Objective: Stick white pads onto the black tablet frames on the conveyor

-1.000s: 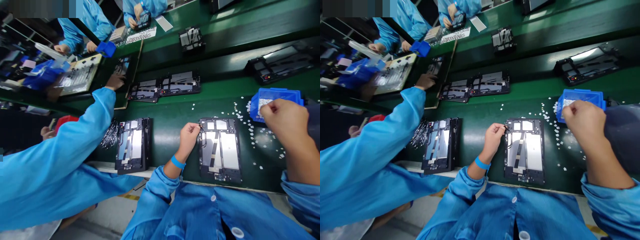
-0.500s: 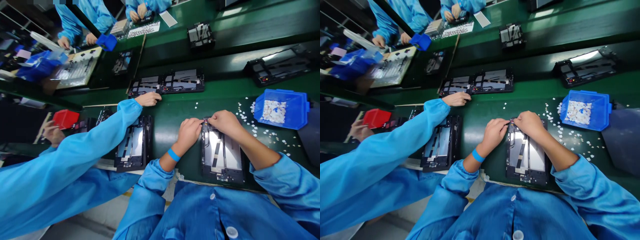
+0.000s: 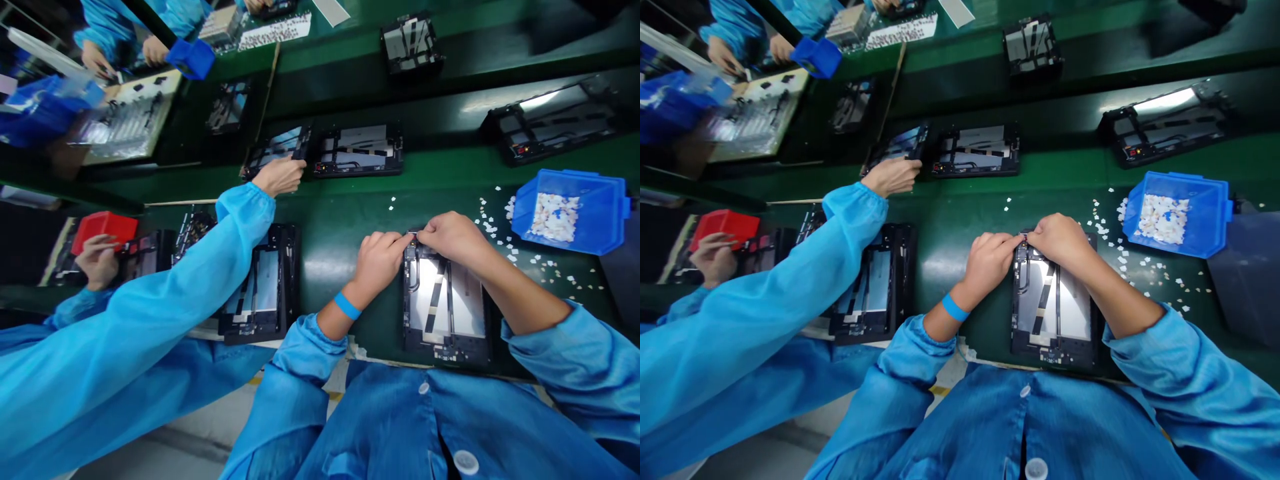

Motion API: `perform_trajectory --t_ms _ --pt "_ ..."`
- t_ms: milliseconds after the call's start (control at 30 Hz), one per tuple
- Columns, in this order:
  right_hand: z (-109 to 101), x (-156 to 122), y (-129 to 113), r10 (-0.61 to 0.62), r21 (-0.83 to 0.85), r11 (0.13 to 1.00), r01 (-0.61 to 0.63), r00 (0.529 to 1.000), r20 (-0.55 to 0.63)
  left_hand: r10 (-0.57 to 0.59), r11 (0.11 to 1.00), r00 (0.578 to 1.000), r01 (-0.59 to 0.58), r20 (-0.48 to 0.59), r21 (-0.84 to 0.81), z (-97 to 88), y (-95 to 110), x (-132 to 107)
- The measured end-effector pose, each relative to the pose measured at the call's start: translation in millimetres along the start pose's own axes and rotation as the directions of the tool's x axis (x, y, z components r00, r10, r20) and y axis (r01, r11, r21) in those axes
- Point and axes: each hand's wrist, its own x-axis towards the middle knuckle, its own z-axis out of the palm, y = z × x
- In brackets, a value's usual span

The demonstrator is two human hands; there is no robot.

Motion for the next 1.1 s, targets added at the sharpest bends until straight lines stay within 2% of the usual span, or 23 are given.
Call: perform_trajectory --t_ms 133,267,367,433,500,567,633,700,833,967,1033,1100 --pt "-1 0 0 -0.005 0.005 1.0 0.005 1.0 0.001 0.035 0.995 0.999 -0.037 0.028 0.093 -2.4 0 -1" --pt "1 0 0 -0.023 0.002 1.0 0.023 1.0 -0.007 0.069 0.982 0.991 -0.087 0.111 0.167 -10.3 6 -1" --pt "4 -3 5 -0.082 -0.011 0.997 0.081 0.996 -0.038 0.12 0.964 0.978 -0.156 0.173 0.214 -16.9 15 4" --pt "9 -8 13 -0.148 -0.018 0.989 0.147 0.983 -0.105 0.165 0.948 0.964 -0.214 0.208 0.237 -20.9 21 10" --pt "17 -15 25 -0.259 -0.034 0.966 0.257 0.942 -0.215 0.184 0.934 0.954 -0.244 0.236 0.259 -25.0 23 15" --pt "24 -23 38 -0.43 -0.097 0.902 0.421 0.853 -0.296 0.155 0.93 0.955 -0.228 0.253 0.288 -29.0 22 16" --pt "31 -28 49 -0.604 -0.207 0.797 0.568 0.742 -0.291 0.095 0.931 0.959 -0.18 0.267 0.316 -32.5 17 15" --pt "33 -32 55 -0.703 -0.309 0.709 0.634 0.67 -0.239 0.034 0.934 0.959 -0.131 0.281 0.333 -34.8 12 12" --pt "28 -34 51 -0.759 -0.437 0.626 0.646 0.634 -0.15 -0.018 0.934 0.952 -0.093 0.305 0.346 -37.8 10 9" --pt "19 -32 47 -0.793 -0.517 0.539 0.665 0.607 -0.047 -0.007 0.921 0.942 -0.124 0.334 0.368 -41.4 15 11" --pt "18 -30 51 -0.805 -0.5 0.521 0.692 0.593 -0.018 0.001 0.913 0.943 -0.137 0.332 0.385 -42.0 17 10" --pt "20 -27 59 -0.805 -0.422 0.551 0.72 0.592 -0.042 -0.003 0.907 0.942 -0.138 0.335 0.397 -41.6 18 8"
